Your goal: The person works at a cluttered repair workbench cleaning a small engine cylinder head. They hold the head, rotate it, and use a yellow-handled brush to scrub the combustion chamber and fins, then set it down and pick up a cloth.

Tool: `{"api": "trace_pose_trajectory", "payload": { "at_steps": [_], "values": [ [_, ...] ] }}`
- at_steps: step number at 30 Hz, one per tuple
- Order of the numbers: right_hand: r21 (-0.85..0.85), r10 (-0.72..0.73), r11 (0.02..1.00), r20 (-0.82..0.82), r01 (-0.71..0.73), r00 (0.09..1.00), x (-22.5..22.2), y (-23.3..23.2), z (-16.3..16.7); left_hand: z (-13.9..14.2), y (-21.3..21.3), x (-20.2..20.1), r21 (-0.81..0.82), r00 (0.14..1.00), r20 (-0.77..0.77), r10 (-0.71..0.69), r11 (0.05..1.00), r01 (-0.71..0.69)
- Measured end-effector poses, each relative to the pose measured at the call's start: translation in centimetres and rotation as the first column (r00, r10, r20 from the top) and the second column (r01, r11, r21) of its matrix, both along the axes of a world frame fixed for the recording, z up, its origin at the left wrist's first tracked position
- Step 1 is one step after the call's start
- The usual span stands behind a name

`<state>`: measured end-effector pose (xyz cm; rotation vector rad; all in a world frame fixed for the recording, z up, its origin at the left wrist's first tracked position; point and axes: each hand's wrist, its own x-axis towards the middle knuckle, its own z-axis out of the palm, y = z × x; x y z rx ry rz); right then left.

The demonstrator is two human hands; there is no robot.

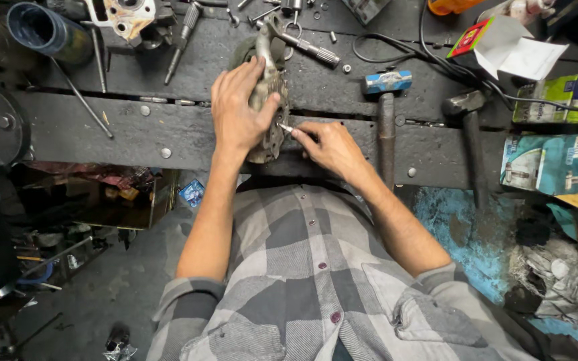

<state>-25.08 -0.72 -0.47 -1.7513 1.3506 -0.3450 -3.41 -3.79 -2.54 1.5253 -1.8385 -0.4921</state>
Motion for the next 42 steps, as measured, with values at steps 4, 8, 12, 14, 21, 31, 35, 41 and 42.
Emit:
{"api": "trace_pose_trajectory", "payload": {
  "at_steps": [4,8,12,14,21,31,35,41,42],
  "values": [
    [-0.061,0.085,0.993,-0.198,-0.099,0.977,-0.3,-2.0,0.3,-0.4,-1.3,-0.2,0.065,0.998,-0.062,0.022,0.998,-0.018],
    [-0.023,0.241,0.967,-0.261,-0.256,0.935,-0.5,-3.0,1.2,-0.3,-1.2,-1.0,0.036,0.998,-0.031,0.057,0.998,-0.055],
    [0.041,0.224,0.974,-0.349,-0.224,0.91,-0.3,-3.8,1.9,-0.1,-1.0,-1.2,0.053,0.997,-0.063,0.05,0.997,-0.047],
    [-0.045,0.241,0.961,-0.351,-0.273,0.905,-0.3,-3.8,2.0,0.0,-1.0,-1.2,0.065,0.996,-0.063,0.059,0.996,-0.055],
    [-0.01,0.3,0.944,-0.391,-0.33,0.87,-0.9,-4.8,1.6,0.5,-1.3,-1.2,0.042,0.997,-0.052,0.063,0.997,-0.061],
    [-0.03,0.332,0.927,-0.404,-0.375,0.853,-0.2,-4.2,2.0,1.0,-1.2,-1.3,0.027,0.996,-0.071,0.058,0.998,-0.056],
    [0.018,0.322,0.941,-0.362,-0.339,0.875,0.1,-4.5,1.8,1.2,-1.2,-1.4,0.028,0.994,-0.099,0.045,0.999,-0.042],
    [0.031,0.372,0.915,-0.449,-0.402,0.812,-0.2,-4.5,1.8,1.2,-1.0,-0.9,0.019,0.996,-0.092,0.01,1.0,-0.009],
    [0.04,0.353,0.925,-0.453,-0.377,0.819,-0.3,-4.5,1.9,1.3,-0.7,-0.7,-0.019,0.997,-0.08,-0.018,1.0,0.016]
  ]
}}
